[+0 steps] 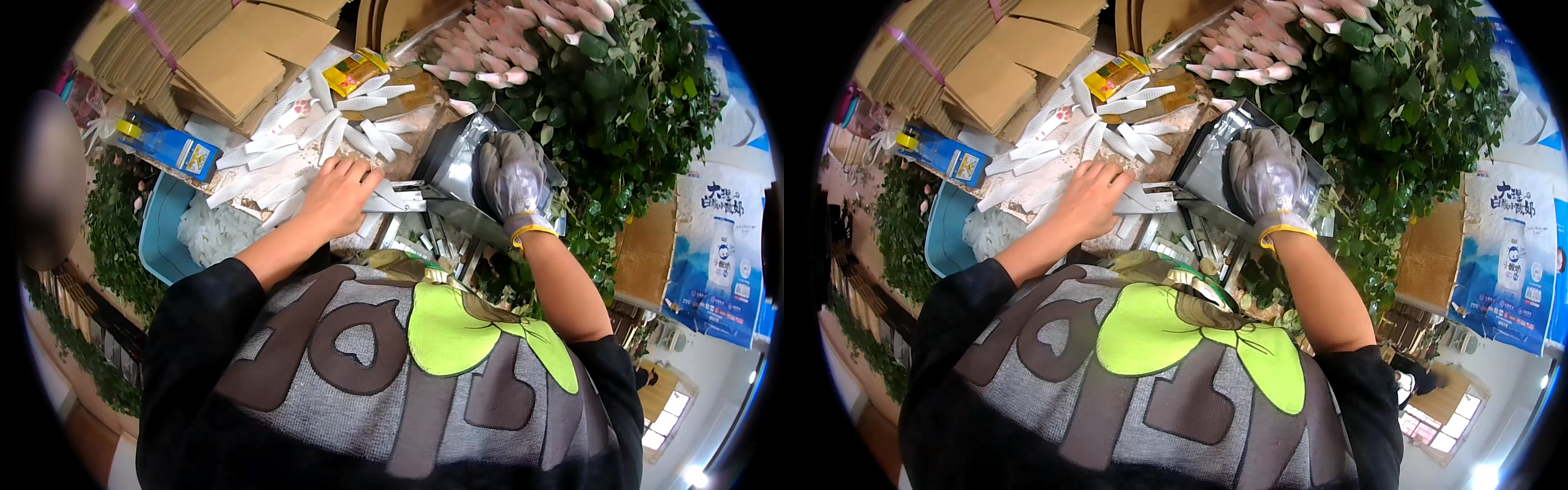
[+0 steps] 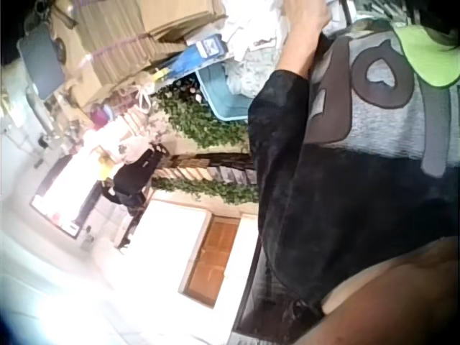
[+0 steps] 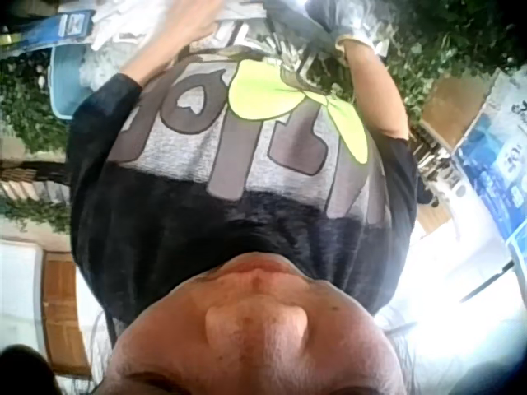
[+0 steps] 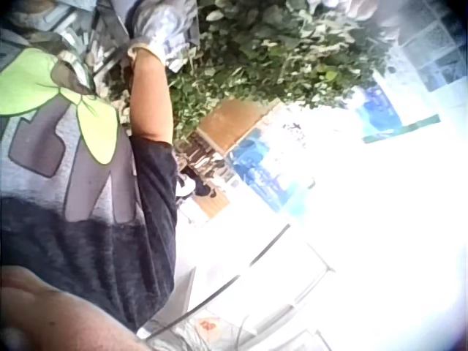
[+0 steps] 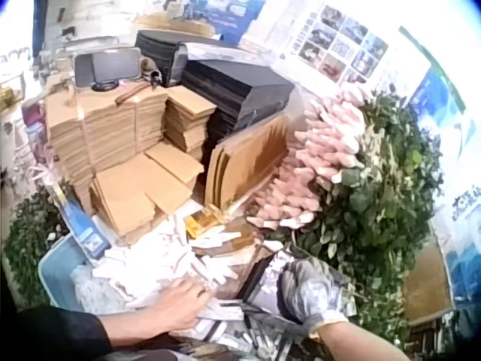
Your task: The person packs pink roses into black containers, arranging them neatly and adding small white components before securing the lid with a tool.
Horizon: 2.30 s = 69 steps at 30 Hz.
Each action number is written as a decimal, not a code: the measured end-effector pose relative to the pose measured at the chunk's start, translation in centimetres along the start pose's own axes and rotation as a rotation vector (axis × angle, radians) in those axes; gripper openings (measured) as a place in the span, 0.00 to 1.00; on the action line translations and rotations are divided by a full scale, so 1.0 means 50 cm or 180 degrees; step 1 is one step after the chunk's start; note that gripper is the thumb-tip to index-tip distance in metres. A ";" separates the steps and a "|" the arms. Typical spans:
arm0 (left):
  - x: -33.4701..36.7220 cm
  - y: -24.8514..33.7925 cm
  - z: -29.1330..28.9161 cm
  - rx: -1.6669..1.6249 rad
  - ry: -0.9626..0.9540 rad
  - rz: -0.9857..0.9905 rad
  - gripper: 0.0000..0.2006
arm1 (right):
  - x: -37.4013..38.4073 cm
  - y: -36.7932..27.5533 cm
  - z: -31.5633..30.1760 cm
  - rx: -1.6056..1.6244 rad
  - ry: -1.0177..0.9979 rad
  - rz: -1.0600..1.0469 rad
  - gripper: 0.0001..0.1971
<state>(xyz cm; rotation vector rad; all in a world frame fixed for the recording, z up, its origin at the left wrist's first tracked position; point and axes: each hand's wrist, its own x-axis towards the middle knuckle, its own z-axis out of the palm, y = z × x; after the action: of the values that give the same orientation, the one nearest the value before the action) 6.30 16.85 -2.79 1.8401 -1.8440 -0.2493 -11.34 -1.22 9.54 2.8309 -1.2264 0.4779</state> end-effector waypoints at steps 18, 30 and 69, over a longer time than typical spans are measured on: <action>0.136 -0.025 -0.105 0.0291 -0.1018 0.0613 0.13 | 0.028 0.019 0.005 0.0442 -0.0029 -0.0171 0.06; 0.443 -0.107 -0.091 0.1031 -0.1333 0.1419 0.23 | 0.044 0.038 0.009 0.0580 -0.0014 -0.0299 0.04; 0.331 0.215 0.076 -0.4835 -0.0792 -0.0369 0.42 | -0.054 0.246 -0.208 0.7589 0.1573 0.2068 0.26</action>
<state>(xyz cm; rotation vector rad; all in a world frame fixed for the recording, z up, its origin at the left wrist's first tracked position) -4.00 0.54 2.91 0.7838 -0.9812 -1.4619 -24.71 -6.36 17.42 -0.3485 0.4391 -1.2377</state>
